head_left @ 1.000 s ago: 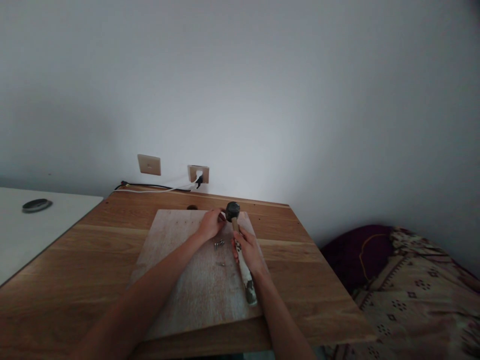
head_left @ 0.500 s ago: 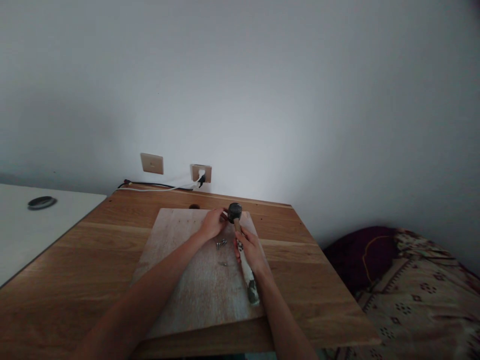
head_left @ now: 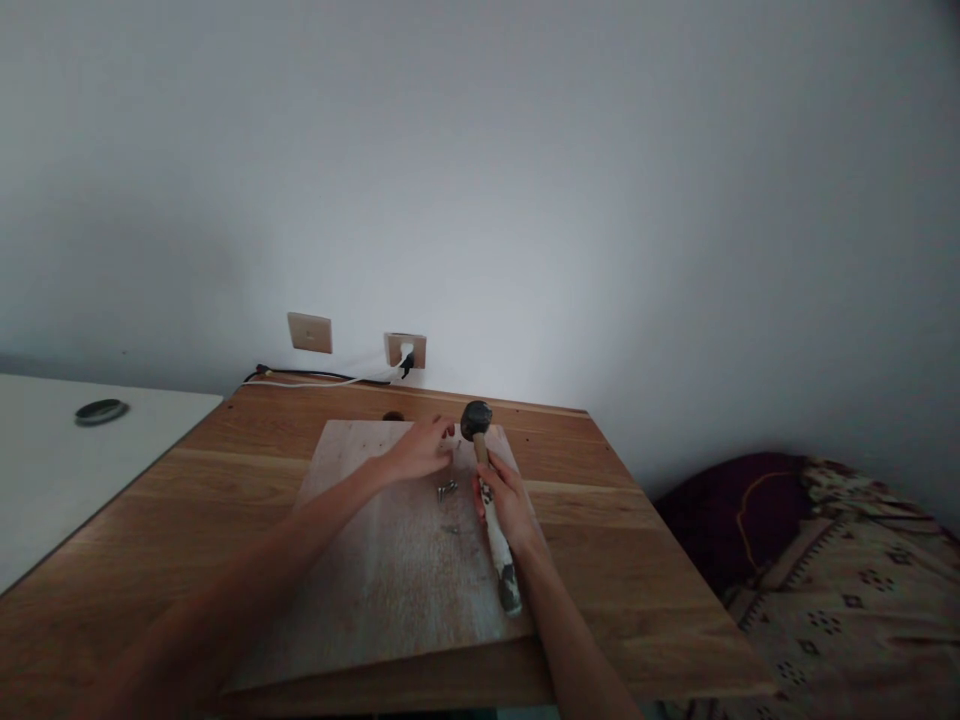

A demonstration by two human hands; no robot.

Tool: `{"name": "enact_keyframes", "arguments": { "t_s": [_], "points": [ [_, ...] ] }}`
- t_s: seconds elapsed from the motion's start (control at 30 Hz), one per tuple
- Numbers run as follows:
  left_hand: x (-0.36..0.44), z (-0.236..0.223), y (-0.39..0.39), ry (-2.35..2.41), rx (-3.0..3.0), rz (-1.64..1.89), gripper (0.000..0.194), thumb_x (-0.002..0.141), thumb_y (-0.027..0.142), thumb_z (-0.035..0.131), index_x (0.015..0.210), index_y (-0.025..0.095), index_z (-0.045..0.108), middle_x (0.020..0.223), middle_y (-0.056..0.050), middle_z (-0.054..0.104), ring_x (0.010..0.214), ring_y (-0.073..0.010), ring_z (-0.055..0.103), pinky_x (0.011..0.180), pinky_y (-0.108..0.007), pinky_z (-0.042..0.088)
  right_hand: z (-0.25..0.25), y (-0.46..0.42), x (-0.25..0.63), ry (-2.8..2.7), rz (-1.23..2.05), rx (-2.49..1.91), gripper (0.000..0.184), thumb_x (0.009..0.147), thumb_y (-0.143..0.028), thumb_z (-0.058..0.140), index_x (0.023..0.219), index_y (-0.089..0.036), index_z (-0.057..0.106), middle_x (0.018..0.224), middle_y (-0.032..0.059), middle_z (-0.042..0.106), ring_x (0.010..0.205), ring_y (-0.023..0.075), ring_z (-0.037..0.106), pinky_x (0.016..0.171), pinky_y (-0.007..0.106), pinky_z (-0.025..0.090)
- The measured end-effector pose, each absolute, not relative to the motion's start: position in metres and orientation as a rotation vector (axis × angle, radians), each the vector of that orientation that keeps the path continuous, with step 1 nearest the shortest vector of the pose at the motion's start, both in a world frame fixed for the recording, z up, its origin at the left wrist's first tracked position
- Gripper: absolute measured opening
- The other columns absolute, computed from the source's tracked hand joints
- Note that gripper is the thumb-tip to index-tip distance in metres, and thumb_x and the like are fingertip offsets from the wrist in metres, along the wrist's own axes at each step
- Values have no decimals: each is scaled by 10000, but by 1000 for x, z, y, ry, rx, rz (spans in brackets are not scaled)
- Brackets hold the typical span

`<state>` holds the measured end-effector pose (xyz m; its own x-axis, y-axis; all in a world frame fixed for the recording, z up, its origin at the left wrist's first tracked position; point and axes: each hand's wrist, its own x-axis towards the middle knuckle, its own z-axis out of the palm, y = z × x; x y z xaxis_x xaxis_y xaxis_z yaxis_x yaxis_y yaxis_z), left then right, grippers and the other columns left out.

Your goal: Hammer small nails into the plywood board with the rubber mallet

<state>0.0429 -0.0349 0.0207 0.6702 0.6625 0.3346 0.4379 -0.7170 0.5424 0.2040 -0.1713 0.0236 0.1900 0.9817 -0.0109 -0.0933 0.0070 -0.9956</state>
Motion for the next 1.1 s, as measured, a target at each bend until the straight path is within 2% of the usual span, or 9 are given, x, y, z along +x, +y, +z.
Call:
{"name": "enact_keyframes", "arguments": {
  "t_s": [0.1,0.17,0.33,0.5,0.6,0.77,0.9,1.0,1.1],
  "points": [
    [32,30,-47,579,2565,388,195,705,125,712,874,216,678,885,-27,644,784,-207,624,751,-300,515,23,-170,206,-1007,1109,-1228,400,754,-626,759,787,-252,620,608,-46,565,392,121,425,375,291,356],
    [32,32,-54,536,2590,308,148,697,105,709,770,222,656,825,-18,625,727,-201,600,700,-299,491,22,-169,207,-1010,1103,-1239,402,753,-626,760,777,-251,615,602,-48,566,389,123,431,369,292,358],
    [37,31,-59,515,2594,329,194,704,17,653,709,212,656,757,-12,637,698,-198,593,668,-303,451,19,-169,207,-975,1098,-1266,405,751,-627,763,800,-248,628,603,-50,567,387,123,436,359,288,346],
    [35,30,-50,462,2475,421,195,691,-6,681,692,190,688,684,17,635,649,-160,572,656,-277,426,18,-169,210,-931,1059,-1277,397,743,-604,776,827,-242,639,623,-52,580,381,112,434,362,288,333],
    [34,26,-37,522,2320,592,193,701,1,688,787,167,733,731,20,679,686,-148,612,670,-247,447,26,-161,216,-922,1051,-1279,458,690,-617,810,863,-224,652,589,-62,564,374,105,439,363,270,319],
    [32,12,-22,771,2196,808,182,825,73,625,932,159,744,843,-24,746,767,-167,659,757,-270,510,38,-141,220,-937,1069,-1283,629,665,-715,800,1010,-210,653,586,-73,565,384,108,467,373,246,332],
    [32,2,-23,910,2201,853,165,846,91,635,922,172,758,873,-52,772,799,-197,690,816,-311,534,27,-137,209,-964,1050,-1256,554,694,-661,803,998,-232,626,623,-71,583,381,109,462,368,254,329],
    [32,-1,-24,938,2252,851,251,822,41,623,975,174,770,950,-67,788,857,-211,707,858,-320,535,17,-140,202,-1003,1068,-1239,484,713,-648,784,908,-237,619,627,-64,574,372,103,428,364,272,318],
    [31,-2,-23,940,2258,840,276,819,29,623,996,176,775,992,-67,795,878,-209,712,867,-318,536,16,-143,199,-1017,1108,-1221,476,732,-652,762,939,-243,634,649,-54,585,383,110,420,368,282,316]
  ]
}}
